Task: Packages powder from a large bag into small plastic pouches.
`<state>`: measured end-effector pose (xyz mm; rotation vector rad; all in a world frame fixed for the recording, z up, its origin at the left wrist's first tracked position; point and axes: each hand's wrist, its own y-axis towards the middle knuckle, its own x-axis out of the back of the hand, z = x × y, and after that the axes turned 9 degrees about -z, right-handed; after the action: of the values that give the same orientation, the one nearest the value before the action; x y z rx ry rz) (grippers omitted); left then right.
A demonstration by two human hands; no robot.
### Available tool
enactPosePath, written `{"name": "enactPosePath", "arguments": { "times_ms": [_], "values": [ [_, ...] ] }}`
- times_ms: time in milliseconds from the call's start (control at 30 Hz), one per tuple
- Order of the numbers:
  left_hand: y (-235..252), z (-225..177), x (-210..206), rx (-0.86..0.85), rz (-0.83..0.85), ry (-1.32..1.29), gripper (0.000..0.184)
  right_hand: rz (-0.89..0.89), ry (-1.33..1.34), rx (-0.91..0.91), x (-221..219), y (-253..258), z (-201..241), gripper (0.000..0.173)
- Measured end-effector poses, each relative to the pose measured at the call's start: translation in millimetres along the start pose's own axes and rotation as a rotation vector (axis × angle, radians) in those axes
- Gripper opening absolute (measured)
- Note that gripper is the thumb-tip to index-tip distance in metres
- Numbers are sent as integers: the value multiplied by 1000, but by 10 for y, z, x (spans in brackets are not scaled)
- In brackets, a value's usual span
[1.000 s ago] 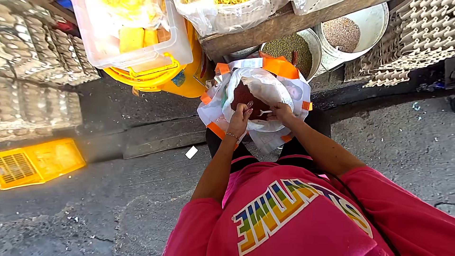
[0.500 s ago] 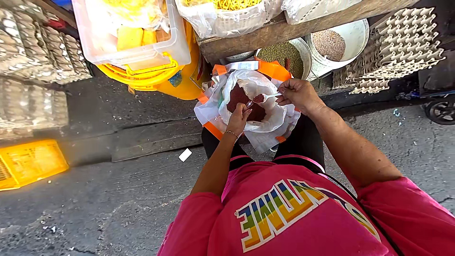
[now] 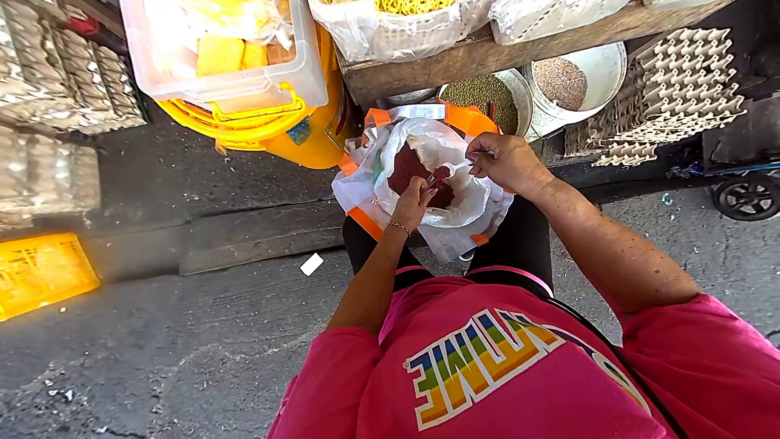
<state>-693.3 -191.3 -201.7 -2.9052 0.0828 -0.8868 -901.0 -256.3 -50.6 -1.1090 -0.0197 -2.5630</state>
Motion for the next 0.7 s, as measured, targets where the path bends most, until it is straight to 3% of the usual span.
{"name": "enactPosePath", "arguments": {
  "times_ms": [467,633,700],
  "values": [
    [86,-7,-53,-12,18,-20,34,-60,-209,349,-84,-115,99,17],
    [102,22,-28,-27,-93,-126,30,-209,-91,178,-35,-53,-56,19],
    [97,39,37,-31,-142,-164,30,-161,-82,29,-176,45,-290,22]
  ]
}}
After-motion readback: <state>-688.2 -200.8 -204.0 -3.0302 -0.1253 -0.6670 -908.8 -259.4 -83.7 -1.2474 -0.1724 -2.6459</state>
